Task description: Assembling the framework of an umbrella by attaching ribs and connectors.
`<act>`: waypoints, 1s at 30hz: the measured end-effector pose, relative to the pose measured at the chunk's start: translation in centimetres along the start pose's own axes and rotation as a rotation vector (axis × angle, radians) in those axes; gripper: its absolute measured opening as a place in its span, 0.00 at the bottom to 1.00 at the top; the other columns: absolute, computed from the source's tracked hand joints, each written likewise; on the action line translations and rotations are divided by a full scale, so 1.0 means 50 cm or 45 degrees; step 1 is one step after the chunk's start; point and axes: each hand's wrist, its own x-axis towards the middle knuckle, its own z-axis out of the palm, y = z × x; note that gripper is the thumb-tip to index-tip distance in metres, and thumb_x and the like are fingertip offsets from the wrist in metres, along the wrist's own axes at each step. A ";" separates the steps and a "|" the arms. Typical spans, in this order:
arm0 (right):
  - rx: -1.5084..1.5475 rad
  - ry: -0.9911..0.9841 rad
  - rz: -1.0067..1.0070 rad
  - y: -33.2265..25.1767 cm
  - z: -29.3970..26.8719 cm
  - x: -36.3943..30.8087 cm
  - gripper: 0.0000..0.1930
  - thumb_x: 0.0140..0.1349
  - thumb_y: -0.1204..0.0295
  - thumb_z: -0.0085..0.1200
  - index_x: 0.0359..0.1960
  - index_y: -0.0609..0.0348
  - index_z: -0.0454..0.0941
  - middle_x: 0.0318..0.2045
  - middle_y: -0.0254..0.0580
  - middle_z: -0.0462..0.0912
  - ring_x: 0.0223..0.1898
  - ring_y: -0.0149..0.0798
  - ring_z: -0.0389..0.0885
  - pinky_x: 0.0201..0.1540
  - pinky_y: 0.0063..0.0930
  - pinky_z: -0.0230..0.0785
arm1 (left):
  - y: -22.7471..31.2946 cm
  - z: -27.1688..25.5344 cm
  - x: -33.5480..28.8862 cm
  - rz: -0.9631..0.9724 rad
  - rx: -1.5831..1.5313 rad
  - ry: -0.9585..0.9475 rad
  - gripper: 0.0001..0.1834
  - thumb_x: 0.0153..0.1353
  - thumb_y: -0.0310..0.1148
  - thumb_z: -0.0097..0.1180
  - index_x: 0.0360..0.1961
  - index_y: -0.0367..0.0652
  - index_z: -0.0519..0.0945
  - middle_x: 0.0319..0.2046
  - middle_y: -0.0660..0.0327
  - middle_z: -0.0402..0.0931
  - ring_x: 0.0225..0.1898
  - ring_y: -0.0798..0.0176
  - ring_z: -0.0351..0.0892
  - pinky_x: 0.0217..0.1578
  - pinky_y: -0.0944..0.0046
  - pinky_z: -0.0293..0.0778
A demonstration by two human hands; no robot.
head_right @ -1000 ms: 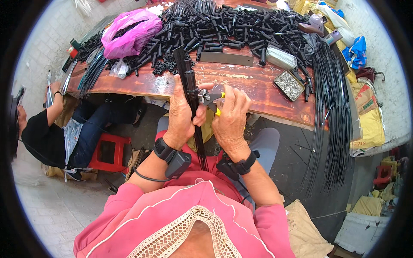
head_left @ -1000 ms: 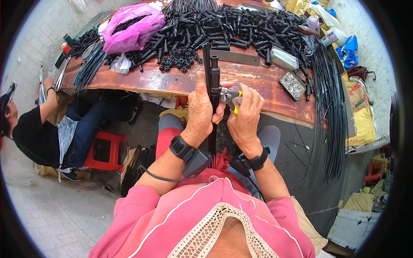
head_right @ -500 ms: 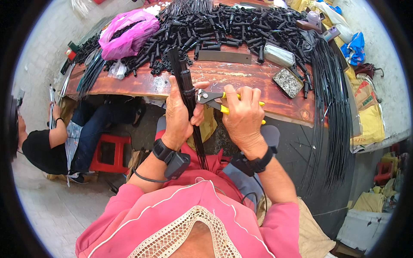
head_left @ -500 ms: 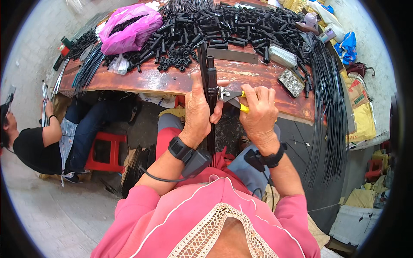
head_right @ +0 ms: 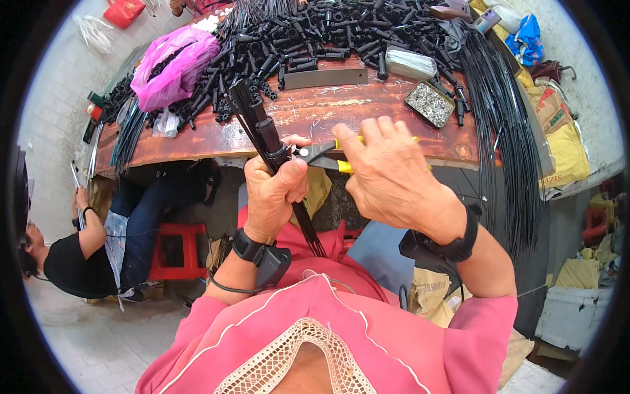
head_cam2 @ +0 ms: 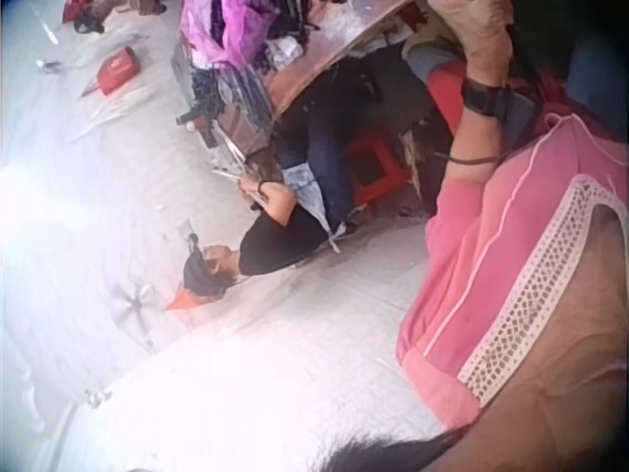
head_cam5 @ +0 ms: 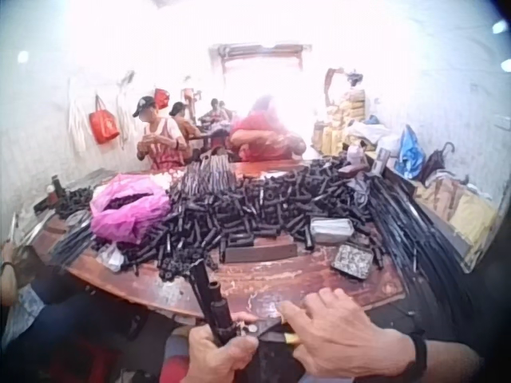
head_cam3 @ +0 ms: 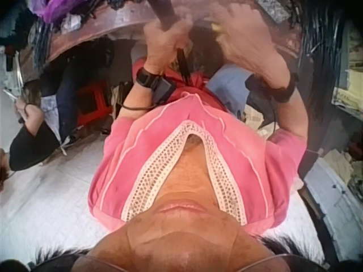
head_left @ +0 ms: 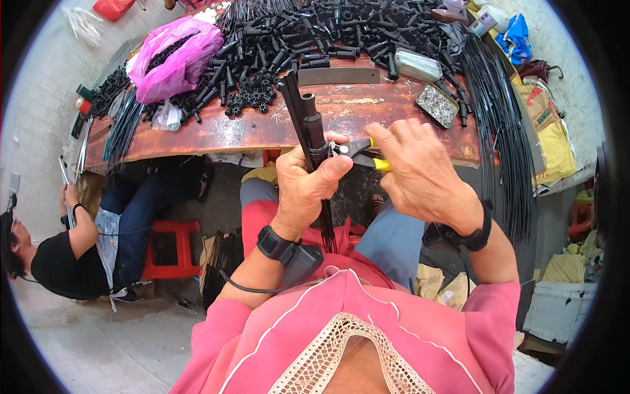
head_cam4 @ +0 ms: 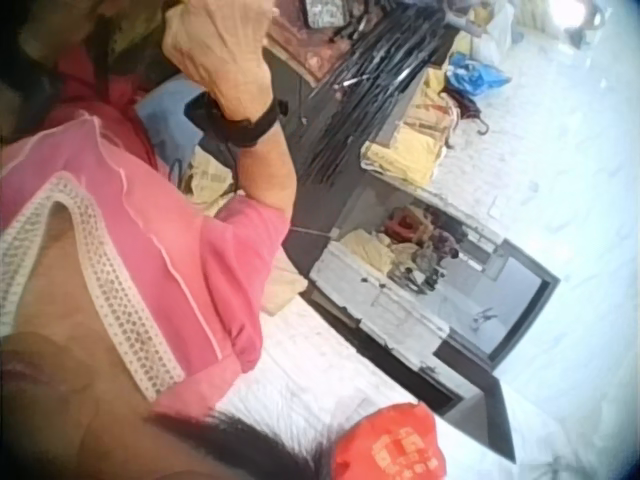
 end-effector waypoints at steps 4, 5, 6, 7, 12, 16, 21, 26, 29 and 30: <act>0.828 -0.336 0.077 0.047 0.019 -0.018 0.16 0.50 0.70 0.58 0.41 0.60 0.76 0.21 0.46 0.78 0.23 0.46 0.80 0.26 0.39 0.70 | -0.009 -0.004 -0.001 0.033 -0.010 -0.134 0.21 0.51 0.31 0.70 0.46 0.34 0.80 0.18 0.72 0.70 0.16 0.81 0.62 0.16 0.76 0.56; 1.478 -0.968 0.470 0.052 0.024 -0.011 0.15 0.52 0.65 0.63 0.37 0.61 0.78 0.18 0.42 0.80 0.17 0.38 0.80 0.20 0.30 0.70 | -0.007 0.000 0.002 0.020 -0.053 -0.153 0.22 0.50 0.31 0.70 0.46 0.34 0.80 0.18 0.72 0.70 0.16 0.81 0.62 0.16 0.76 0.56; 1.797 -1.274 0.527 0.060 0.030 -0.004 0.17 0.52 0.62 0.65 0.37 0.61 0.78 0.18 0.40 0.79 0.16 0.34 0.78 0.19 0.26 0.69 | -0.004 0.001 0.006 0.013 -0.095 -0.166 0.22 0.49 0.32 0.71 0.45 0.34 0.80 0.18 0.72 0.70 0.16 0.81 0.62 0.16 0.76 0.56; 2.115 -1.581 0.571 0.066 0.039 -0.002 0.19 0.51 0.59 0.66 0.36 0.62 0.78 0.19 0.38 0.79 0.15 0.31 0.76 0.18 0.22 0.68 | -0.004 0.000 0.003 -0.002 -0.091 -0.181 0.22 0.49 0.32 0.71 0.45 0.34 0.80 0.18 0.72 0.70 0.16 0.81 0.62 0.16 0.76 0.56; 1.117 -1.159 0.275 0.052 -0.001 0.014 0.32 0.50 0.58 0.66 0.55 0.63 0.71 0.34 0.47 0.80 0.36 0.42 0.80 0.37 0.32 0.71 | -0.003 -0.010 -0.007 0.018 0.099 -0.179 0.23 0.54 0.35 0.67 0.44 0.27 0.75 0.16 0.67 0.66 0.13 0.77 0.60 0.15 0.74 0.56; 0.010 -0.008 -0.062 -0.001 -0.046 -0.020 0.20 0.53 0.68 0.62 0.45 0.63 0.73 0.28 0.55 0.78 0.30 0.50 0.80 0.33 0.41 0.70 | -0.005 -0.005 -0.002 0.002 0.060 -0.109 0.25 0.50 0.33 0.71 0.46 0.31 0.78 0.17 0.71 0.68 0.15 0.79 0.60 0.16 0.75 0.55; 1.989 -1.290 0.625 0.050 0.003 -0.024 0.21 0.51 0.61 0.67 0.40 0.63 0.78 0.20 0.37 0.80 0.17 0.29 0.79 0.18 0.23 0.67 | -0.010 0.002 0.002 0.031 -0.086 -0.224 0.30 0.45 0.35 0.75 0.49 0.32 0.79 0.21 0.71 0.72 0.17 0.80 0.64 0.17 0.76 0.57; 1.173 -0.906 0.266 0.036 -0.007 -0.026 0.22 0.51 0.61 0.65 0.42 0.64 0.75 0.23 0.43 0.79 0.20 0.38 0.78 0.23 0.30 0.68 | -0.003 -0.011 -0.007 -0.047 -0.040 -0.194 0.23 0.45 0.33 0.75 0.42 0.33 0.81 0.18 0.70 0.72 0.16 0.80 0.64 0.16 0.76 0.57; 0.133 -0.136 -0.027 0.006 -0.034 -0.024 0.18 0.57 0.63 0.60 0.42 0.62 0.71 0.28 0.46 0.77 0.30 0.47 0.79 0.31 0.37 0.69 | -0.002 -0.011 -0.002 -0.033 0.028 -0.071 0.24 0.45 0.32 0.75 0.43 0.33 0.81 0.19 0.71 0.72 0.16 0.80 0.63 0.16 0.77 0.56; 0.158 -0.092 -0.093 0.013 -0.028 -0.034 0.18 0.57 0.63 0.60 0.42 0.62 0.71 0.26 0.46 0.77 0.28 0.47 0.79 0.30 0.38 0.69 | -0.004 -0.013 -0.002 -0.050 -0.019 -0.127 0.25 0.45 0.31 0.75 0.45 0.33 0.81 0.19 0.71 0.72 0.17 0.80 0.63 0.16 0.77 0.56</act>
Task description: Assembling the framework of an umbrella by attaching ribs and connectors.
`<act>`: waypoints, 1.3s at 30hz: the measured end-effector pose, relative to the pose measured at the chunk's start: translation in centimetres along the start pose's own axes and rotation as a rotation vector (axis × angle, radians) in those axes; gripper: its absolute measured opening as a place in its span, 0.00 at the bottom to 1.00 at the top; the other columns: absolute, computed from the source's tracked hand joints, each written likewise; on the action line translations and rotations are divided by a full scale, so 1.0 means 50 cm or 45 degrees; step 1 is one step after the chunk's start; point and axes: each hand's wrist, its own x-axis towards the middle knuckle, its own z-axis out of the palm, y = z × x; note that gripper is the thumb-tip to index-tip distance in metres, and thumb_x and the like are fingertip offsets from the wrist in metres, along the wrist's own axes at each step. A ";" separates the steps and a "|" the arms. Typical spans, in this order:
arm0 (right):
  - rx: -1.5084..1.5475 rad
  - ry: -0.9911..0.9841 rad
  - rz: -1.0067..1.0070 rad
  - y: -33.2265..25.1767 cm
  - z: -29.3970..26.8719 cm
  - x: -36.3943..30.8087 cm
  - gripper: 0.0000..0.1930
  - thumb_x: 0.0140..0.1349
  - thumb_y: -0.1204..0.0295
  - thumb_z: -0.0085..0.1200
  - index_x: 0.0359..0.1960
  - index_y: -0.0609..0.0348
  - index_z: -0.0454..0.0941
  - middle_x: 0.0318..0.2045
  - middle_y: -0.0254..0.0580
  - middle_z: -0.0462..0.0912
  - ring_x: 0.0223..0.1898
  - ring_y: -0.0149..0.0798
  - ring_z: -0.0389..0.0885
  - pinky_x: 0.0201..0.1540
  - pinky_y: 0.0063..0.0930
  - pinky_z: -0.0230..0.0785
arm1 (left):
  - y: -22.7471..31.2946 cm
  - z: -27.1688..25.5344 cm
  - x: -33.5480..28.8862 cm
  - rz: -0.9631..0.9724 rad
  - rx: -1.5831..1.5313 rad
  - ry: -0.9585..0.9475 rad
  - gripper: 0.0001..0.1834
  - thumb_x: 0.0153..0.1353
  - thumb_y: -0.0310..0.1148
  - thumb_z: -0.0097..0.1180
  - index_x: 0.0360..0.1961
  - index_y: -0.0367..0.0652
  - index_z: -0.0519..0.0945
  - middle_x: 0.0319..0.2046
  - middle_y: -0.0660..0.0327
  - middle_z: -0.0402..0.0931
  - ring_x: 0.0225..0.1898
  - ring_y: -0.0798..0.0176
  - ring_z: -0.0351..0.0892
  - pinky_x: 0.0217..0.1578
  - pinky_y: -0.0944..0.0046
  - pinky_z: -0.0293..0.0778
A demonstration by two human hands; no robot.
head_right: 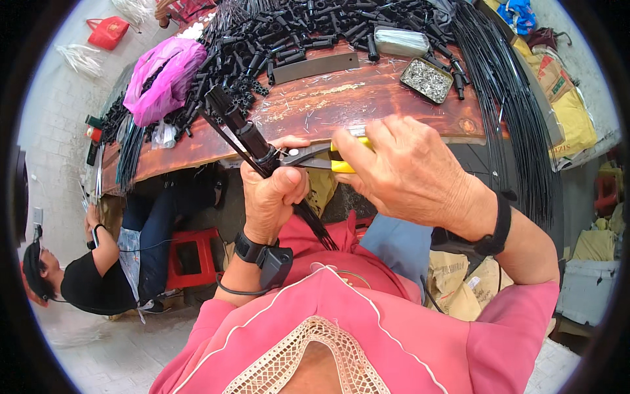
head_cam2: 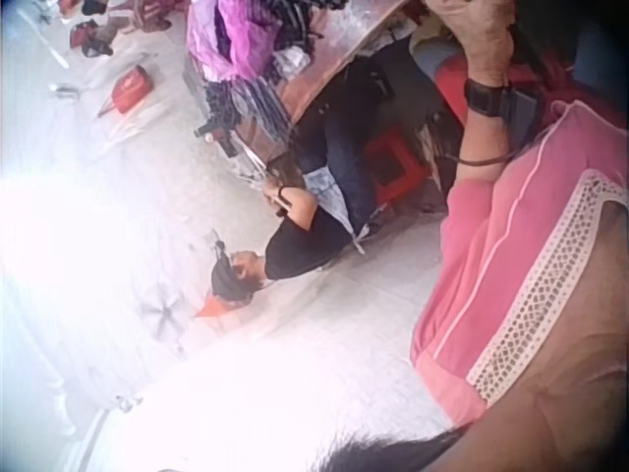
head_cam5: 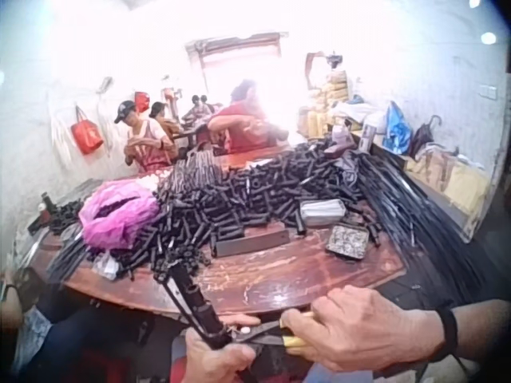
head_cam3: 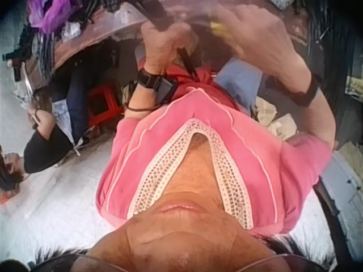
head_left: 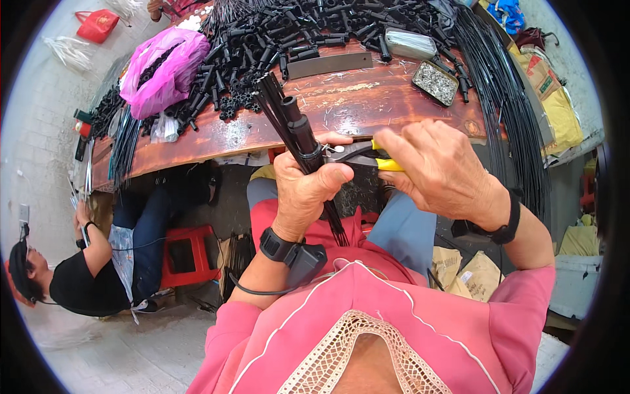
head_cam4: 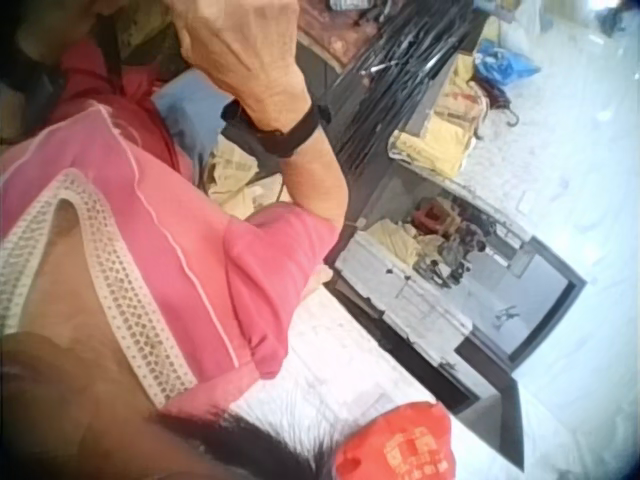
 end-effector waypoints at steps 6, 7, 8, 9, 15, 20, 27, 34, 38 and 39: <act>1.907 -1.454 0.775 0.056 0.009 0.024 0.22 0.45 0.63 0.69 0.32 0.68 0.74 0.18 0.43 0.78 0.23 0.36 0.82 0.25 0.32 0.70 | -0.004 -0.001 0.001 0.017 0.022 -0.157 0.32 0.43 0.42 0.76 0.46 0.32 0.81 0.21 0.71 0.73 0.18 0.80 0.64 0.18 0.78 0.57; 1.910 -1.446 0.777 0.049 0.009 0.029 0.22 0.45 0.63 0.69 0.32 0.68 0.74 0.18 0.43 0.78 0.23 0.36 0.82 0.25 0.32 0.70 | -0.007 -0.006 0.000 0.014 0.024 -0.163 0.32 0.43 0.42 0.76 0.46 0.32 0.81 0.21 0.71 0.73 0.18 0.80 0.64 0.18 0.78 0.57; 1.533 -1.164 0.669 0.035 0.008 0.031 0.24 0.44 0.62 0.69 0.34 0.69 0.73 0.17 0.44 0.78 0.22 0.40 0.81 0.25 0.34 0.70 | -0.007 -0.008 0.001 0.015 0.028 -0.133 0.32 0.43 0.42 0.76 0.46 0.32 0.81 0.21 0.71 0.73 0.17 0.80 0.64 0.17 0.77 0.57; 1.156 -0.894 0.546 0.022 0.008 0.031 0.26 0.43 0.61 0.69 0.36 0.70 0.73 0.16 0.45 0.77 0.21 0.45 0.81 0.24 0.35 0.70 | -0.007 -0.013 0.002 0.021 0.032 -0.088 0.32 0.44 0.41 0.76 0.46 0.32 0.80 0.21 0.71 0.73 0.17 0.80 0.64 0.17 0.77 0.57; -0.119 0.103 0.388 -0.061 0.091 -0.014 0.16 0.44 0.77 0.55 0.37 0.64 0.67 0.30 0.53 0.75 0.32 0.54 0.78 0.33 0.41 0.71 | 0.001 0.002 0.000 0.027 0.080 -0.072 0.45 0.56 0.69 0.53 0.45 0.28 0.75 0.13 0.71 0.62 0.12 0.76 0.55 0.15 0.74 0.53; 0.341 0.049 0.516 -0.063 0.131 -0.012 0.12 0.46 0.79 0.52 0.34 0.65 0.66 0.26 0.56 0.77 0.29 0.59 0.80 0.31 0.48 0.73 | 0.013 -0.008 0.010 -0.158 -0.158 0.008 0.56 0.60 0.77 0.20 0.44 0.27 0.77 0.09 0.69 0.59 0.09 0.73 0.54 0.12 0.71 0.53; 0.053 -0.376 0.344 -0.019 0.012 0.031 0.15 0.47 0.76 0.57 0.36 0.65 0.67 0.27 0.54 0.77 0.28 0.58 0.80 0.31 0.47 0.72 | 0.018 0.005 0.011 -0.193 -0.021 0.040 0.52 0.64 0.72 0.19 0.45 0.28 0.77 0.08 0.69 0.57 0.08 0.72 0.53 0.12 0.70 0.53; -0.309 -0.274 -0.046 -0.003 -0.043 0.082 0.12 0.43 0.76 0.58 0.29 0.64 0.70 0.23 0.48 0.77 0.24 0.46 0.80 0.26 0.37 0.71 | 0.013 0.013 0.020 -0.144 0.026 0.163 0.51 0.64 0.72 0.20 0.45 0.31 0.77 0.09 0.68 0.56 0.08 0.72 0.51 0.12 0.70 0.53; -0.223 -0.300 0.084 0.008 0.057 0.041 0.11 0.45 0.73 0.57 0.30 0.62 0.70 0.23 0.47 0.78 0.27 0.48 0.81 0.31 0.39 0.70 | 0.002 0.000 0.026 -0.165 -0.051 0.150 0.53 0.60 0.76 0.22 0.48 0.33 0.78 0.08 0.70 0.57 0.08 0.73 0.52 0.12 0.71 0.52; -0.151 -0.234 0.110 -0.003 0.064 0.040 0.11 0.46 0.73 0.56 0.31 0.62 0.70 0.23 0.46 0.78 0.27 0.49 0.81 0.33 0.41 0.70 | 0.005 -0.004 0.021 -0.165 -0.102 0.181 0.54 0.58 0.78 0.23 0.47 0.36 0.79 0.08 0.71 0.57 0.09 0.74 0.53 0.12 0.73 0.51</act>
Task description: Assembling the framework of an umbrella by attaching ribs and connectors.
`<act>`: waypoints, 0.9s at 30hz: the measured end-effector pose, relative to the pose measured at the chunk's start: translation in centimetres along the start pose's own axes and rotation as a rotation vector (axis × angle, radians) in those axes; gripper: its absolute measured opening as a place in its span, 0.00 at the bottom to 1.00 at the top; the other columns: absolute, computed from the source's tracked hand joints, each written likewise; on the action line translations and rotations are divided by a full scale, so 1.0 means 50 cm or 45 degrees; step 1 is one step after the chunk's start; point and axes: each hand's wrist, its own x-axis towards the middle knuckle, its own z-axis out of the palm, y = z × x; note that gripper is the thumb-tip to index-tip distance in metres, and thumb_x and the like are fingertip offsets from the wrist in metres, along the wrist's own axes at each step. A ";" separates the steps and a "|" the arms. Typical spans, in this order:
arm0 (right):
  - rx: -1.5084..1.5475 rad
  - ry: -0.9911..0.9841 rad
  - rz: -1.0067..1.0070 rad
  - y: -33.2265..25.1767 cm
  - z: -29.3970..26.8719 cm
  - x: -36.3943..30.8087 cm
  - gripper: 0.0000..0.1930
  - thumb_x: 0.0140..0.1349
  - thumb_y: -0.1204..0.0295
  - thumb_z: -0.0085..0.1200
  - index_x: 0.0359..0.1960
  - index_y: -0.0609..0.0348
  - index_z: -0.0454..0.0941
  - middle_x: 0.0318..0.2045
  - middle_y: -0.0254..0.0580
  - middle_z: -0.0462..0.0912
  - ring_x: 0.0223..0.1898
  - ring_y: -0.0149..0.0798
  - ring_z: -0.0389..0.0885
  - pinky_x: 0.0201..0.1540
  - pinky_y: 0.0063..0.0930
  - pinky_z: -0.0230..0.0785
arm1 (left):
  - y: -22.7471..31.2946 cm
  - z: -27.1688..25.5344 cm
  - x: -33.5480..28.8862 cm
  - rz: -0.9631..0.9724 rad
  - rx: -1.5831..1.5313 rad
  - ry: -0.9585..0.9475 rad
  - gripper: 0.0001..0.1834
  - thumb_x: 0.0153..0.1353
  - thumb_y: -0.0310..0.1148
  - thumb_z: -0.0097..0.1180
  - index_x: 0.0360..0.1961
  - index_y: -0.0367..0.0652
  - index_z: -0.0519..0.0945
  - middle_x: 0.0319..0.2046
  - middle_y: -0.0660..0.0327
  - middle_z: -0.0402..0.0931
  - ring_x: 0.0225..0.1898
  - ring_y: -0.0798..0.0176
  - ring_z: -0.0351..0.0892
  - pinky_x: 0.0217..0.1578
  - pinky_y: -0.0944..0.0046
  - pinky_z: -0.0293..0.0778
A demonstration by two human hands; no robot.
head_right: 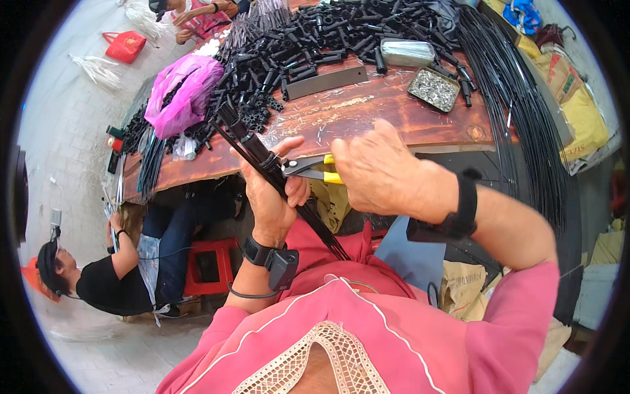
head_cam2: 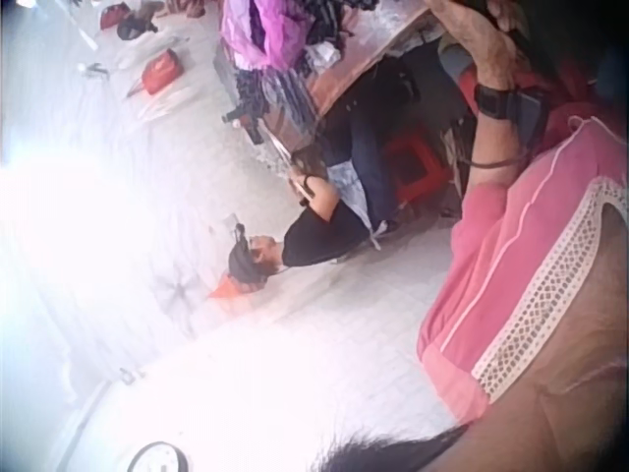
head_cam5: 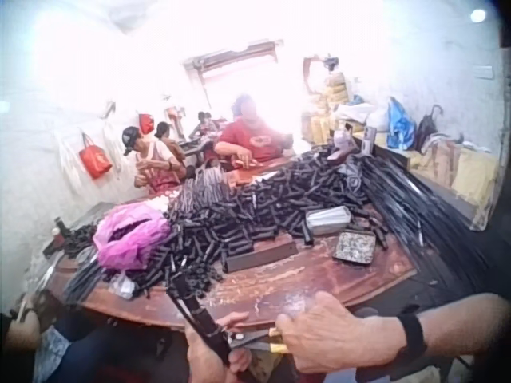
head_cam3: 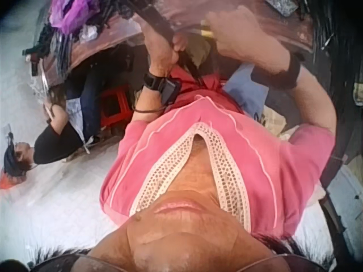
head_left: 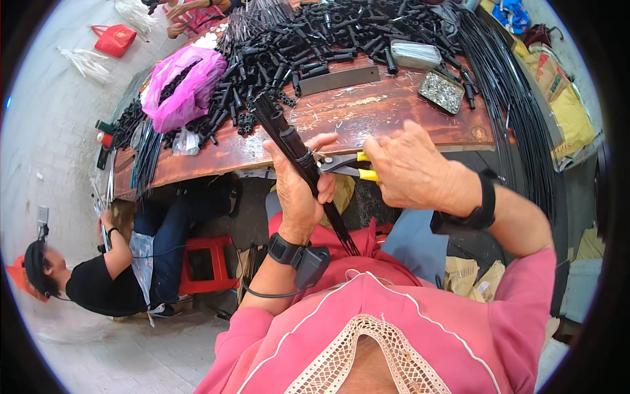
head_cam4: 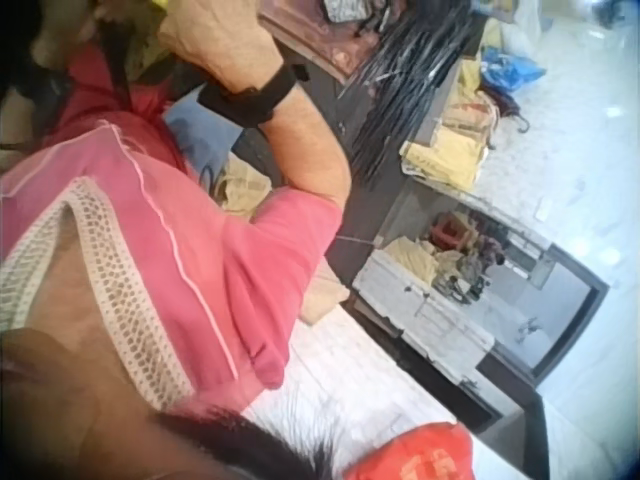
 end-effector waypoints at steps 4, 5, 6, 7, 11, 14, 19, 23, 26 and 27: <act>0.405 -0.043 0.269 -0.009 0.015 0.001 0.15 0.48 0.74 0.57 0.37 0.62 0.69 0.30 0.51 0.78 0.36 0.55 0.79 0.40 0.44 0.68 | 0.000 -0.017 -0.006 0.211 -0.038 -0.182 0.55 0.53 0.79 0.32 0.63 0.39 0.66 0.11 0.70 0.59 0.10 0.75 0.55 0.13 0.73 0.54; 0.408 -0.074 0.292 -0.007 0.014 0.001 0.18 0.49 0.76 0.58 0.42 0.62 0.69 0.36 0.53 0.75 0.41 0.55 0.75 0.42 0.45 0.68 | 0.000 -0.027 -0.004 0.303 0.020 -0.267 0.55 0.51 0.78 0.38 0.66 0.40 0.61 0.11 0.70 0.60 0.10 0.75 0.55 0.13 0.73 0.54; 0.415 -0.075 0.293 -0.003 0.018 0.000 0.18 0.49 0.76 0.58 0.42 0.62 0.69 0.36 0.53 0.75 0.41 0.55 0.75 0.42 0.45 0.68 | 0.000 -0.027 -0.004 0.298 0.024 -0.264 0.55 0.51 0.78 0.38 0.66 0.40 0.61 0.11 0.70 0.60 0.10 0.75 0.55 0.13 0.73 0.54; 0.379 0.022 0.294 0.000 0.024 -0.001 0.19 0.49 0.77 0.57 0.44 0.63 0.69 0.37 0.53 0.73 0.42 0.55 0.73 0.43 0.45 0.67 | 0.000 -0.025 -0.005 0.312 0.107 -0.237 0.54 0.51 0.79 0.36 0.66 0.44 0.62 0.11 0.70 0.59 0.10 0.74 0.55 0.13 0.72 0.54; 0.361 0.187 0.249 0.000 0.026 0.003 0.25 0.46 0.81 0.56 0.49 0.64 0.67 0.42 0.54 0.69 0.46 0.56 0.68 0.45 0.44 0.68 | 0.001 -0.024 -0.010 0.290 0.192 -0.215 0.53 0.51 0.79 0.34 0.65 0.47 0.63 0.11 0.70 0.57 0.10 0.74 0.53 0.13 0.71 0.53; 0.334 0.296 0.189 0.001 0.022 0.013 0.30 0.44 0.83 0.55 0.55 0.65 0.66 0.43 0.54 0.68 0.46 0.55 0.66 0.47 0.44 0.66 | 0.004 -0.022 -0.013 0.249 0.163 -0.206 0.52 0.53 0.78 0.34 0.63 0.45 0.64 0.11 0.70 0.56 0.10 0.74 0.52 0.13 0.71 0.53; 0.206 0.385 0.117 0.000 0.015 0.023 0.32 0.44 0.84 0.55 0.56 0.64 0.65 0.44 0.52 0.68 0.47 0.53 0.66 0.49 0.42 0.66 | 0.004 -0.028 -0.016 0.229 0.119 -0.227 0.49 0.56 0.76 0.34 0.60 0.42 0.67 0.11 0.69 0.56 0.10 0.74 0.52 0.13 0.71 0.52; 0.112 0.427 0.074 0.004 0.014 0.027 0.31 0.44 0.83 0.55 0.55 0.64 0.66 0.44 0.51 0.69 0.47 0.52 0.66 0.48 0.41 0.66 | 0.007 -0.026 -0.016 0.226 0.110 -0.248 0.46 0.58 0.74 0.34 0.57 0.41 0.69 0.11 0.69 0.56 0.09 0.74 0.51 0.13 0.71 0.52; 0.039 0.437 0.067 0.004 0.010 0.026 0.30 0.45 0.81 0.56 0.55 0.64 0.66 0.44 0.50 0.69 0.46 0.51 0.67 0.46 0.40 0.67 | 0.009 -0.022 -0.017 0.209 0.128 -0.211 0.45 0.59 0.73 0.35 0.56 0.41 0.69 0.11 0.70 0.57 0.09 0.75 0.51 0.13 0.71 0.52; -0.002 0.430 0.070 0.003 0.008 0.025 0.30 0.45 0.80 0.56 0.55 0.64 0.66 0.43 0.49 0.70 0.46 0.51 0.67 0.44 0.39 0.67 | 0.010 -0.021 -0.018 0.210 0.128 -0.211 0.45 0.59 0.73 0.35 0.56 0.41 0.69 0.11 0.70 0.57 0.09 0.75 0.51 0.13 0.71 0.52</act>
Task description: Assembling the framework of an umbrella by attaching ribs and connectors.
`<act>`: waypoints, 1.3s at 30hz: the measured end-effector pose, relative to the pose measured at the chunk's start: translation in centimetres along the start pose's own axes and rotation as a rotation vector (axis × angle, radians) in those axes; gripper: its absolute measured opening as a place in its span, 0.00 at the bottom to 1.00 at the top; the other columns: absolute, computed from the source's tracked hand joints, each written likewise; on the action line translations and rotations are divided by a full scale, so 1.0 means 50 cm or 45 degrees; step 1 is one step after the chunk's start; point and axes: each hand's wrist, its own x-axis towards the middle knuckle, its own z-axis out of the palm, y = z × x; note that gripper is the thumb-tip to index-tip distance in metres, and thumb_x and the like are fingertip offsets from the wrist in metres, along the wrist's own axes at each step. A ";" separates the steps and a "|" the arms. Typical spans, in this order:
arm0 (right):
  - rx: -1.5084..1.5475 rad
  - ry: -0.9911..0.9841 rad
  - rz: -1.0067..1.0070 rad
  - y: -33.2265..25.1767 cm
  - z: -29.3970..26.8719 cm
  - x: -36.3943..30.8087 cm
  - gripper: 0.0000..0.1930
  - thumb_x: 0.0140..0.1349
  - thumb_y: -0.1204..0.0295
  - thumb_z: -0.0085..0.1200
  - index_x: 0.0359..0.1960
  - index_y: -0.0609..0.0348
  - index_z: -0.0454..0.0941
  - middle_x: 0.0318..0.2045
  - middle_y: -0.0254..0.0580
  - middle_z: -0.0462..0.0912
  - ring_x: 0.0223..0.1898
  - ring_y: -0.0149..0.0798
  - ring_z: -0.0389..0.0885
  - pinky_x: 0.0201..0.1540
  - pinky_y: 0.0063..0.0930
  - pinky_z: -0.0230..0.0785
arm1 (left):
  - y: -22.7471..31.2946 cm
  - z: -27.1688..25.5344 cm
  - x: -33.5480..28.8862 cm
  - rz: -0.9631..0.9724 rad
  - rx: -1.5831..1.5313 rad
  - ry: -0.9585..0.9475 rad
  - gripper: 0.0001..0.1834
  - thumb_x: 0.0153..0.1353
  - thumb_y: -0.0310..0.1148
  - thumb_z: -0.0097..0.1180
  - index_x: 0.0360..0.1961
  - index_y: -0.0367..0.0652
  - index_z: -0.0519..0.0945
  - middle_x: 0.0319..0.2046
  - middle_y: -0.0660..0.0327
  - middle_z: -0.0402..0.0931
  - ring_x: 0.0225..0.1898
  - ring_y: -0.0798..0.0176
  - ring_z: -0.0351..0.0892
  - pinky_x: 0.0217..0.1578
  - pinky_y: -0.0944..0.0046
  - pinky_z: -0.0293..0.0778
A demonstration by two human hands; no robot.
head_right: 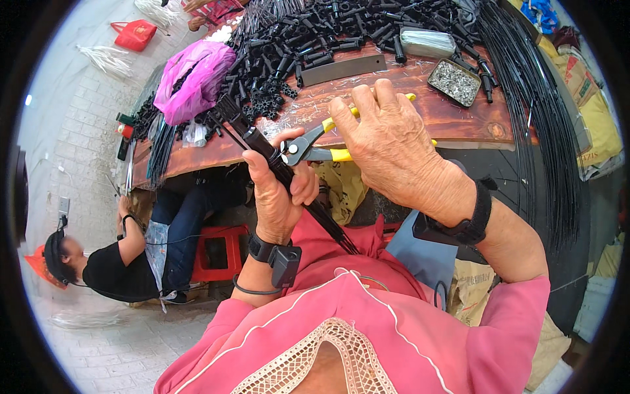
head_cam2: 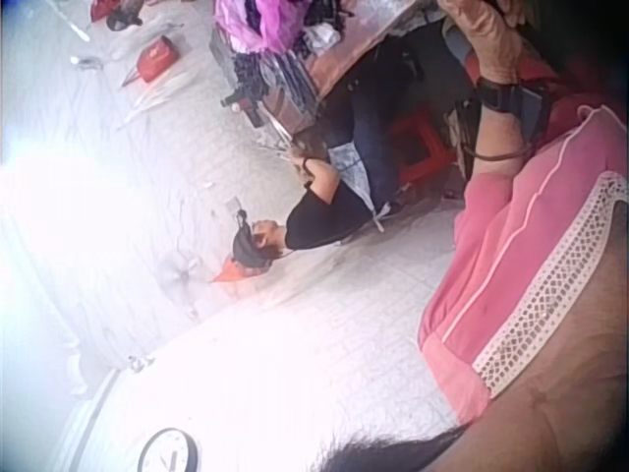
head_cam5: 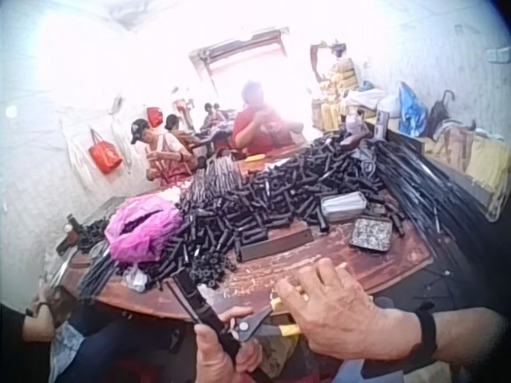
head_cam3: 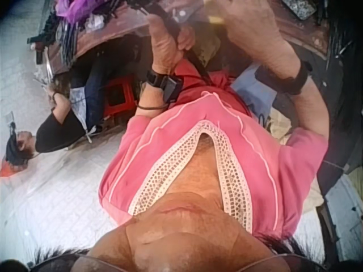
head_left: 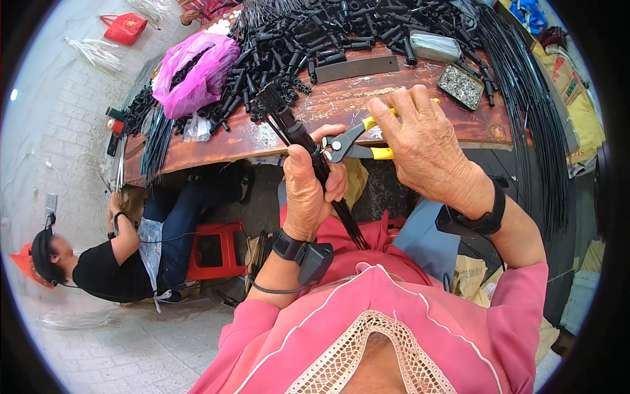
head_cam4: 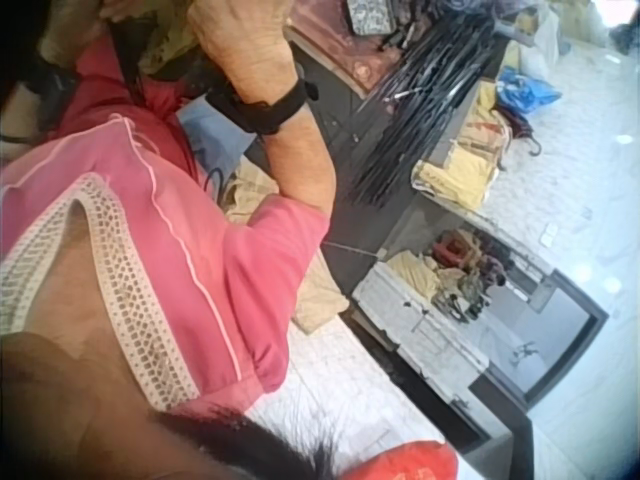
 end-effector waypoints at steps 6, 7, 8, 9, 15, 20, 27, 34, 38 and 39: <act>0.056 -0.019 0.100 -0.007 0.019 -0.007 0.18 0.51 0.73 0.59 0.45 0.61 0.72 0.35 0.46 0.74 0.38 0.50 0.72 0.36 0.39 0.69 | 0.001 0.004 -0.001 0.006 0.079 0.038 0.43 0.60 0.72 0.35 0.54 0.41 0.70 0.11 0.70 0.56 0.09 0.75 0.51 0.13 0.71 0.52; 0.053 -0.013 0.094 -0.010 0.036 -0.012 0.18 0.51 0.73 0.59 0.45 0.61 0.72 0.35 0.46 0.74 0.38 0.50 0.72 0.36 0.39 0.69 | 0.000 0.002 -0.002 0.009 0.061 0.036 0.42 0.61 0.72 0.36 0.53 0.41 0.71 0.11 0.70 0.56 0.09 0.75 0.51 0.13 0.71 0.53; 0.190 -0.026 0.141 -0.015 0.063 -0.019 0.15 0.51 0.73 0.59 0.41 0.60 0.73 0.32 0.46 0.75 0.36 0.51 0.74 0.35 0.40 0.69 | -0.002 -0.001 -0.003 0.012 0.042 0.034 0.42 0.61 0.71 0.36 0.53 0.41 0.71 0.11 0.70 0.57 0.09 0.75 0.52 0.14 0.71 0.53; 0.322 -0.044 0.186 -0.020 0.086 -0.027 0.13 0.51 0.72 0.60 0.37 0.59 0.73 0.30 0.47 0.75 0.33 0.52 0.75 0.34 0.40 0.70 | -0.004 -0.007 -0.002 0.022 0.038 0.032 0.42 0.61 0.71 0.36 0.53 0.41 0.71 0.11 0.70 0.57 0.09 0.75 0.52 0.14 0.71 0.53; 0.659 -0.013 0.333 -0.063 0.125 -0.046 0.15 0.51 0.70 0.60 0.39 0.59 0.71 0.32 0.49 0.77 0.36 0.54 0.77 0.36 0.44 0.71 | -0.005 -0.015 0.002 0.000 -0.006 0.068 0.41 0.62 0.70 0.38 0.52 0.41 0.72 0.11 0.70 0.58 0.10 0.74 0.53 0.14 0.71 0.54; 0.492 -0.023 0.311 -0.048 0.085 -0.033 0.19 0.52 0.75 0.58 0.46 0.62 0.70 0.38 0.53 0.72 0.41 0.56 0.71 0.42 0.44 0.67 | -0.002 -0.008 0.006 -0.007 0.012 0.102 0.41 0.62 0.70 0.38 0.53 0.40 0.72 0.12 0.71 0.58 0.10 0.75 0.53 0.15 0.72 0.54; 0.157 0.060 0.245 -0.044 0.064 -0.022 0.30 0.46 0.78 0.57 0.55 0.65 0.65 0.39 0.54 0.68 0.43 0.54 0.66 0.45 0.42 0.66 | -0.002 -0.005 0.011 -0.013 0.035 0.159 0.40 0.62 0.69 0.39 0.54 0.40 0.72 0.12 0.70 0.58 0.10 0.75 0.53 0.14 0.72 0.54; 0.031 0.027 0.333 -0.077 0.037 -0.015 0.33 0.43 0.78 0.58 0.56 0.65 0.65 0.38 0.52 0.69 0.41 0.51 0.67 0.43 0.40 0.66 | 0.003 0.002 0.012 0.065 -0.032 0.212 0.37 0.66 0.62 0.44 0.52 0.33 0.73 0.11 0.69 0.61 0.11 0.76 0.57 0.13 0.73 0.56; -0.019 -0.033 0.450 -0.105 0.042 -0.018 0.33 0.45 0.78 0.58 0.57 0.64 0.64 0.39 0.51 0.68 0.42 0.51 0.68 0.43 0.40 0.66 | 0.004 0.004 0.009 0.080 0.002 0.301 0.35 0.67 0.60 0.45 0.51 0.34 0.74 0.12 0.69 0.61 0.11 0.76 0.57 0.13 0.73 0.55; 0.004 -0.071 0.511 -0.113 0.045 -0.021 0.32 0.47 0.78 0.58 0.58 0.64 0.63 0.40 0.51 0.68 0.43 0.52 0.68 0.44 0.41 0.66 | 0.003 0.004 0.009 0.079 0.004 0.299 0.35 0.67 0.60 0.45 0.51 0.34 0.74 0.12 0.69 0.61 0.11 0.76 0.57 0.13 0.73 0.55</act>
